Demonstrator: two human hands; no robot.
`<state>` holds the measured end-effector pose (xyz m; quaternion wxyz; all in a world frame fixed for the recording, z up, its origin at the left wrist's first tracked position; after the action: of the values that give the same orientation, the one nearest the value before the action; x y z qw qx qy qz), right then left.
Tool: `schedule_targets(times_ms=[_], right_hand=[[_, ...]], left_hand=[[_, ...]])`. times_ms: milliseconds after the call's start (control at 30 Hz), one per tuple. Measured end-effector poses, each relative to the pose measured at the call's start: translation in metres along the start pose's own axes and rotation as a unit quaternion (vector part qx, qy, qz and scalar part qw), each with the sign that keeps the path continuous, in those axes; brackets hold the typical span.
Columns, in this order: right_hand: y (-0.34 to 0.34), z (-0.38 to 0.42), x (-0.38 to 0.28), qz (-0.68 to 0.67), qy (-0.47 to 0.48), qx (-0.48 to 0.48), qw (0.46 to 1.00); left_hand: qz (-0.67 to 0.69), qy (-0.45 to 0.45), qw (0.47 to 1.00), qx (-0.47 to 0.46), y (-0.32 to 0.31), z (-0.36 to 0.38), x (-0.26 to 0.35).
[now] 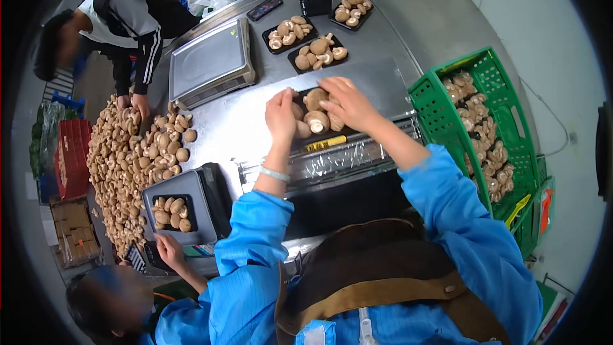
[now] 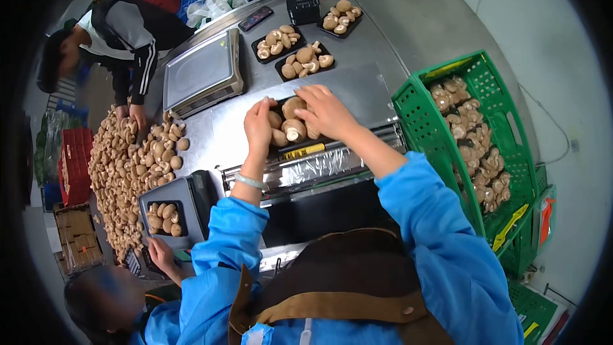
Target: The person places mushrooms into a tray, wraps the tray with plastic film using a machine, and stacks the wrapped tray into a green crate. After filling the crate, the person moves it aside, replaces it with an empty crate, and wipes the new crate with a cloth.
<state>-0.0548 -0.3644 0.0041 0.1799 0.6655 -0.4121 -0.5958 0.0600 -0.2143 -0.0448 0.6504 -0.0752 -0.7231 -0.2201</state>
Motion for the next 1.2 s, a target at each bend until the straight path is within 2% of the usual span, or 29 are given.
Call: schedule_targets(times_ms=[67, 100, 167, 233, 267, 300, 333, 400, 433, 467, 533, 567, 600, 633, 667, 700, 733, 767, 800, 833, 867, 933, 967, 1000, 1033, 1067, 1100, 1133, 1200], right_hand=[[0.008, 0.002, 0.007, 0.005, 0.015, 0.001, 1.000], [0.031, 0.011, 0.004, -0.038, -0.018, 0.017, 0.999], [0.079, 0.044, 0.014, -0.059, -0.054, 0.114, 0.990], [0.107, 0.094, 0.042, -0.034, -0.165, 0.144, 0.975], [0.112, 0.117, 0.048, 0.031, -0.186, 0.128, 0.974], [0.111, 0.134, 0.052, 0.096, -0.206, 0.113, 0.967], [0.105, 0.142, 0.047, 0.147, -0.216, 0.105, 0.959], [0.084, 0.153, 0.040, 0.249, -0.238, 0.082, 0.935], [0.067, 0.152, 0.041, 0.282, -0.217, 0.084, 0.931], [0.050, 0.150, 0.050, 0.215, -0.226, 0.090, 0.946], [0.039, 0.139, 0.052, 0.126, -0.172, 0.075, 0.974], [0.041, 0.137, 0.069, -0.003, -0.235, 0.015, 0.972], [0.048, 0.140, 0.075, -0.133, -0.293, -0.048, 0.946], [0.059, 0.141, 0.068, -0.378, -0.321, -0.088, 0.864], [0.081, 0.137, 0.051, -0.550, -0.271, -0.097, 0.784], [0.105, 0.123, 0.030, -0.567, -0.237, -0.092, 0.784], [0.117, 0.108, 0.015, -0.585, -0.207, -0.087, 0.779], [0.120, 0.089, 0.011, -0.647, -0.150, -0.081, 0.743], [0.126, 0.062, 0.008, -0.701, -0.084, -0.075, 0.704], [0.124, 0.037, 0.018, -0.704, -0.117, 0.025, 0.700], [0.116, 0.019, 0.028, -0.701, -0.154, 0.125, 0.685], [0.088, -0.020, 0.038, -0.566, -0.134, 0.134, 0.802], [0.050, -0.035, 0.078, -0.413, -0.155, 0.115, 0.890], [0.017, -0.045, 0.109, -0.247, -0.173, 0.091, 0.949], [0.010, -0.046, 0.104, -0.167, -0.172, 0.064, 0.969], [0.001, -0.042, 0.092, -0.086, -0.170, 0.036, 0.981], [-0.003, -0.042, 0.083, -0.005, -0.165, 0.009, 0.986], [-0.003, -0.044, 0.079, -0.047, -0.163, -0.045, 0.985], [-0.004, -0.030, 0.071, -0.132, -0.162, -0.160, 0.965]], left_hand=[[0.078, 0.036, 0.995, -0.056, 0.007, 0.009, 0.014], [0.128, -0.012, 0.992, 0.010, 0.024, 0.013, 0.016], [0.071, -0.089, 0.992, 0.051, 0.080, 0.037, 0.035], [-0.070, -0.041, 0.988, 0.128, 0.135, 0.079, 0.030], [-0.204, 0.053, 0.970, 0.117, 0.152, 0.102, 0.028], [-0.306, 0.004, 0.943, 0.132, 0.159, 0.122, 0.017], [-0.443, -0.100, 0.884, 0.111, 0.151, 0.138, 0.016], [-0.526, -0.128, 0.838, 0.068, 0.108, 0.156, 0.029], [-0.507, -0.140, 0.848, 0.063, 0.090, 0.158, 0.028], [-0.487, -0.153, 0.858, 0.058, 0.078, 0.156, 0.024], [-0.343, -0.102, 0.934, 0.000, 0.071, 0.138, -0.002], [-0.234, 0.008, 0.971, -0.046, 0.077, 0.131, -0.024], [-0.093, 0.138, 0.979, -0.113, 0.089, 0.127, -0.032], [0.083, 0.116, 0.982, -0.121, 0.095, 0.123, -0.003], [0.223, 0.137, 0.962, -0.073, 0.105, 0.120, 0.038], [0.243, 0.108, 0.951, -0.161, 0.111, 0.108, 0.076], [0.240, 0.061, 0.949, -0.193, 0.110, 0.095, 0.100], [0.309, 0.027, 0.929, -0.203, 0.105, 0.077, 0.118], [0.384, 0.014, 0.914, -0.132, 0.107, 0.052, 0.110], [0.458, -0.019, 0.883, -0.104, 0.099, 0.030, 0.115], [0.415, -0.060, 0.903, -0.091, 0.084, 0.009, 0.117], [0.283, -0.155, 0.945, -0.050, 0.056, -0.024, 0.086], [0.082, -0.150, 0.984, -0.051, 0.045, -0.032, 0.071], [-0.038, -0.167, 0.984, -0.053, 0.037, -0.041, 0.033], [-0.158, -0.099, 0.977, -0.100, 0.025, -0.036, 0.010], [-0.164, -0.157, 0.971, -0.072, 0.020, -0.033, 0.004], [-0.182, -0.101, 0.973, -0.101, 0.017, -0.027, 0.004], [-0.198, -0.044, 0.971, -0.129, 0.015, -0.023, 0.006], [-0.105, -0.013, 0.979, -0.175, 0.016, -0.012, -0.011]])
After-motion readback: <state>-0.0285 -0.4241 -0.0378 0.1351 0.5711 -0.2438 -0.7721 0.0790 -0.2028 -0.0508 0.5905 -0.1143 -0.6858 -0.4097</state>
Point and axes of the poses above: each hand's wrist, its own z-axis away from the middle knuckle, its own y-axis out of the back of the hand, x = y × z, the point moved 7 cm from there along -z, towards the middle knuckle, and after that the axes turned 9 degrees about -y, right-handed, at the moved point
